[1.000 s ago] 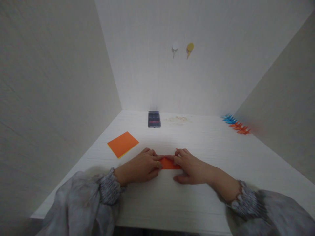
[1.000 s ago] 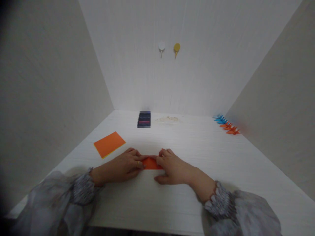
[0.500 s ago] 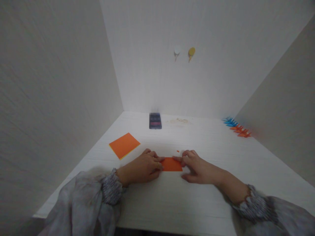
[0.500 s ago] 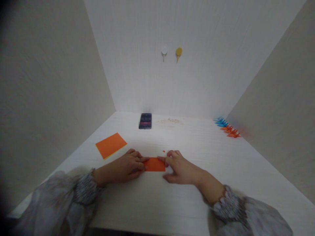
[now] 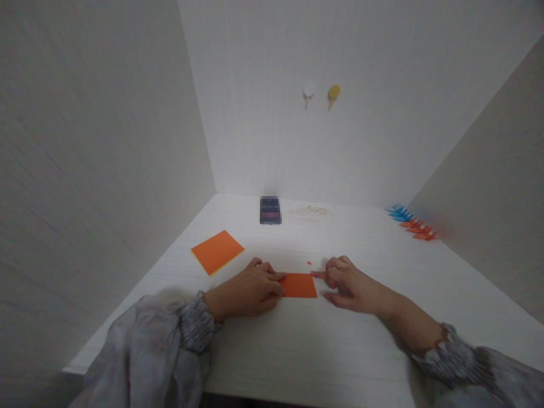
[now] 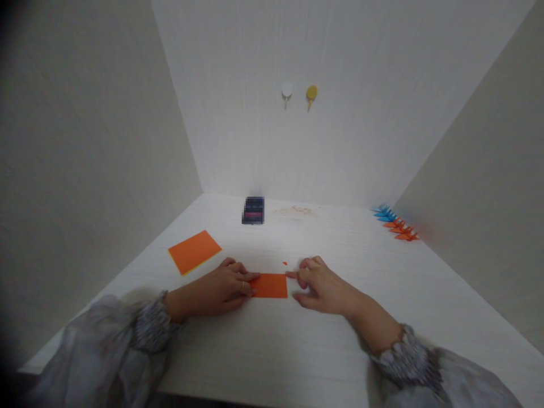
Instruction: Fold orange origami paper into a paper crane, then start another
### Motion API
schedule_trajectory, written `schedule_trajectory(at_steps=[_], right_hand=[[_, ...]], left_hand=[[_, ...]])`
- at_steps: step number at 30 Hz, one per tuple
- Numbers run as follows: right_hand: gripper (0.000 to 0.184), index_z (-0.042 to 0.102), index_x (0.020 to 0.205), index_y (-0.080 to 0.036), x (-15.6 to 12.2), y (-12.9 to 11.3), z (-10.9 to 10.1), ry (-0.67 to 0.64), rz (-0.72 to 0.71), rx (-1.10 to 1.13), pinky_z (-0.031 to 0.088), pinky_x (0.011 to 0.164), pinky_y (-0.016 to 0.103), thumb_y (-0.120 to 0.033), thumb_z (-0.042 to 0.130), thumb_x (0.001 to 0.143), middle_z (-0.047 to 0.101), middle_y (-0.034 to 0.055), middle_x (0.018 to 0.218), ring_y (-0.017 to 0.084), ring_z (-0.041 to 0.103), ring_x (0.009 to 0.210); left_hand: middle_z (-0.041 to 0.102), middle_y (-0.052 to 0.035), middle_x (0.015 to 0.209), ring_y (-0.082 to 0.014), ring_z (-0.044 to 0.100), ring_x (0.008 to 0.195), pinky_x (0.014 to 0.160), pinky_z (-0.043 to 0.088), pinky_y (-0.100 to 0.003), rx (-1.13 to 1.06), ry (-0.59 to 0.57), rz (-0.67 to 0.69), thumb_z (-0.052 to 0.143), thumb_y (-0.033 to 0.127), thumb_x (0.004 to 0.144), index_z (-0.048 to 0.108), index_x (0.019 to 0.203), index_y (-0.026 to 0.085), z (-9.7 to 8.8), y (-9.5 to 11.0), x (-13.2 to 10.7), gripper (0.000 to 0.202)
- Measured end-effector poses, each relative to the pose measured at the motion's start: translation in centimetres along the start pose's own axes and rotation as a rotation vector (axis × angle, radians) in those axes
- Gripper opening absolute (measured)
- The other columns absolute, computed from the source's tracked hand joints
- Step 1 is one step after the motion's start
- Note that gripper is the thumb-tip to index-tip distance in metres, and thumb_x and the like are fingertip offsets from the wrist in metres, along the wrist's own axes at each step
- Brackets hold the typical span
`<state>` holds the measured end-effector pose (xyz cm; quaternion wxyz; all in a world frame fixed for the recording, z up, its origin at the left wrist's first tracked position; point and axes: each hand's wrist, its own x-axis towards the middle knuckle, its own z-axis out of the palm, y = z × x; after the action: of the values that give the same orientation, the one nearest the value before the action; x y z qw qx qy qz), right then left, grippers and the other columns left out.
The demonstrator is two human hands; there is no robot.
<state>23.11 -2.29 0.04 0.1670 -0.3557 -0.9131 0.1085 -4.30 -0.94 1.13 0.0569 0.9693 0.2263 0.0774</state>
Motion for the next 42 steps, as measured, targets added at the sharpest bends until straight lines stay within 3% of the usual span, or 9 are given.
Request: schedule_trajectory(at_steps=[2,5,9,14,20,26,28,42], right_hand=[[0.009,0.053,0.079,-0.017,0.1,0.1,0.0,0.057,0.002,-0.014,0.038,0.076,0.038,-0.026,0.051,0.078,0.057,0.0074,0.082,0.019,0.05,0.084],[0.013,0.053,0.09,-0.018,0.6,-0.3,0.3,0.139,-0.03,-0.02,0.039,0.081,0.039,-0.021,0.043,0.082,0.058,0.0106,0.102,0.02,0.05,0.093],[0.023,0.053,0.104,-0.018,1.7,-1.1,1.6,0.099,-0.11,-0.029,0.038,0.088,0.039,-0.02,0.041,0.085,0.052,0.0095,0.119,0.02,0.046,0.107],[0.029,0.053,0.113,-0.019,2.4,-1.4,2.9,0.035,-0.169,-0.073,0.037,0.091,0.039,-0.024,0.04,0.087,0.056,0.0074,0.117,0.02,0.047,0.109],[0.03,0.052,0.114,-0.02,2.6,-2.2,2.5,-0.004,-0.134,-0.161,0.035,0.089,0.039,-0.024,0.04,0.087,0.057,0.0054,0.116,0.02,0.046,0.108],[0.029,0.053,0.113,-0.021,2.5,-2.5,2.3,-0.017,-0.12,-0.22,0.033,0.087,0.039,-0.026,0.039,0.088,0.056,0.0052,0.118,0.021,0.045,0.109],[0.029,0.053,0.113,-0.021,2.4,-2.3,2.5,-0.017,-0.109,-0.222,0.033,0.088,0.04,-0.026,0.038,0.088,0.056,0.0047,0.118,0.021,0.045,0.109],[0.029,0.054,0.113,-0.021,2.2,-1.0,2.6,0.001,-0.126,-0.204,0.033,0.088,0.039,-0.027,0.038,0.089,0.056,0.0045,0.118,0.02,0.046,0.108]], left_hand=[[0.057,-0.0005,0.115,-0.0191,0.049,0.089,0.08,0.029,-0.036,0.002,0.002,0.003,0.045,0.024,0.08,0.062,0.086,0.024,0.1,-0.1,0.1,0.018],[0.057,-0.0003,0.114,-0.0194,0.05,0.088,0.08,0.028,-0.037,0.016,0.003,-0.002,0.045,0.025,0.079,0.062,0.084,0.024,0.2,-0.1,0.1,0.017],[0.058,-0.0002,0.11,-0.0185,0.049,0.086,0.079,0.028,-0.036,0.025,0.005,0.001,0.046,0.025,0.079,0.061,0.082,0.023,-0.1,0.2,0.2,0.016],[0.056,-0.0018,0.111,-0.0171,0.048,0.081,0.076,0.029,-0.035,0.045,0.011,0.001,0.045,0.024,0.079,0.059,0.079,0.02,-0.5,0.7,0.3,0.014],[0.049,-0.0068,0.121,-0.0185,0.046,0.082,0.077,0.03,-0.034,0.09,-0.002,0.013,0.039,0.034,0.083,0.055,0.085,0.016,-0.5,1.2,0.4,0.024],[0.058,-0.0119,0.096,-0.0219,0.047,0.089,0.083,0.027,-0.036,0.126,0.012,-0.048,0.031,0.046,0.085,0.043,0.117,0.01,0.1,0.8,0.6,0.049],[0.059,-0.0121,0.095,-0.0223,0.047,0.091,0.084,0.026,-0.037,0.136,0.033,-0.072,0.029,0.049,0.085,0.039,0.122,0.011,0.4,0.5,0.6,0.054],[0.063,-0.004,0.083,-0.0189,0.053,0.085,0.085,0.024,-0.044,0.165,0.065,-0.168,0.031,0.044,0.087,0.052,0.104,0.02,0.5,-1.0,0.1,0.037]])
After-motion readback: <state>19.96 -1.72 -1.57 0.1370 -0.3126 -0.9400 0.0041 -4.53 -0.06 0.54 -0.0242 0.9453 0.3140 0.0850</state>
